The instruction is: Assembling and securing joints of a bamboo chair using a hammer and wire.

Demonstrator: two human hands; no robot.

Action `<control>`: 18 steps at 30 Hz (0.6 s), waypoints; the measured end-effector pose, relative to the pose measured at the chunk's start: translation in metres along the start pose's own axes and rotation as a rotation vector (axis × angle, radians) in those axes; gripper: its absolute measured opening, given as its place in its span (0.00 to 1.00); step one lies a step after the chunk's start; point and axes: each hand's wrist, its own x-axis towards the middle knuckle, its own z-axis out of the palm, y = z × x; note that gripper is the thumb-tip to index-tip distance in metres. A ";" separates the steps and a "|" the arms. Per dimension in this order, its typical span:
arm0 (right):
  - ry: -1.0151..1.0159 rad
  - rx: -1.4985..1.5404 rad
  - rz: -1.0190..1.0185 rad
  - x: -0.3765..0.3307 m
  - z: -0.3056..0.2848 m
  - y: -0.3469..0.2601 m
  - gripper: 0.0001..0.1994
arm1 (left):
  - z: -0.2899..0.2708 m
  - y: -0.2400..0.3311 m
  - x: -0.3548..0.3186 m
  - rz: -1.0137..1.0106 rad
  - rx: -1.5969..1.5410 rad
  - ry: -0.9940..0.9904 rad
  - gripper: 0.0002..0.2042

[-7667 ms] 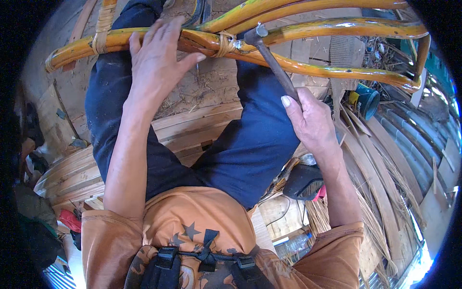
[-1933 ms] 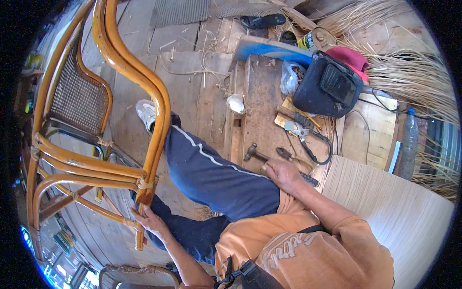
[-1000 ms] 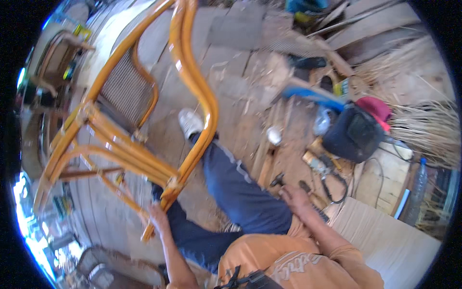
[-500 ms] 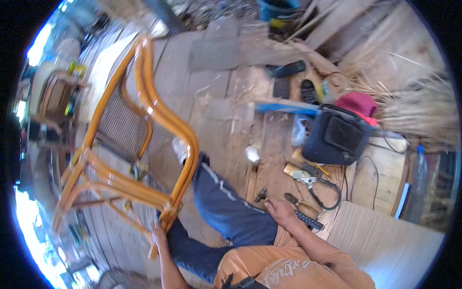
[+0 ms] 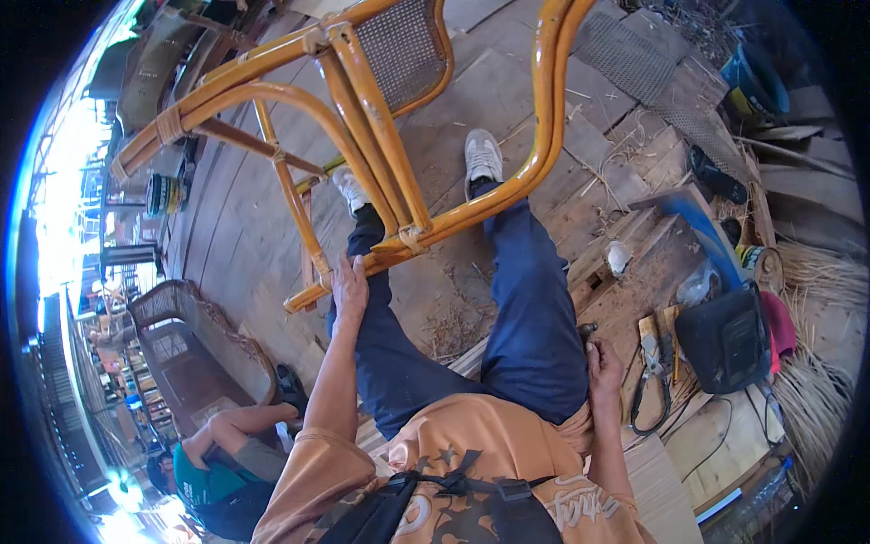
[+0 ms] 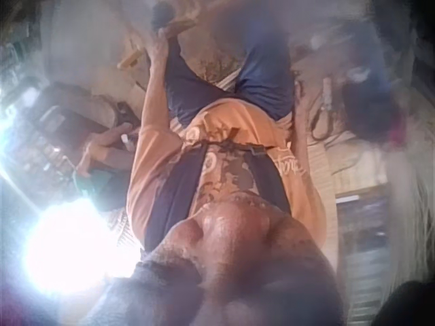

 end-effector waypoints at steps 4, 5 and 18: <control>-0.009 -0.026 0.013 -0.002 -0.001 0.009 0.06 | 0.002 0.005 0.004 -0.011 0.055 -0.039 0.22; -0.023 -0.034 0.004 -0.003 -0.001 0.013 0.06 | 0.003 0.003 0.005 -0.020 0.053 -0.033 0.22; 0.202 -0.282 0.109 0.005 -0.039 -0.023 0.10 | 0.023 -0.023 0.040 0.254 0.241 -0.205 0.12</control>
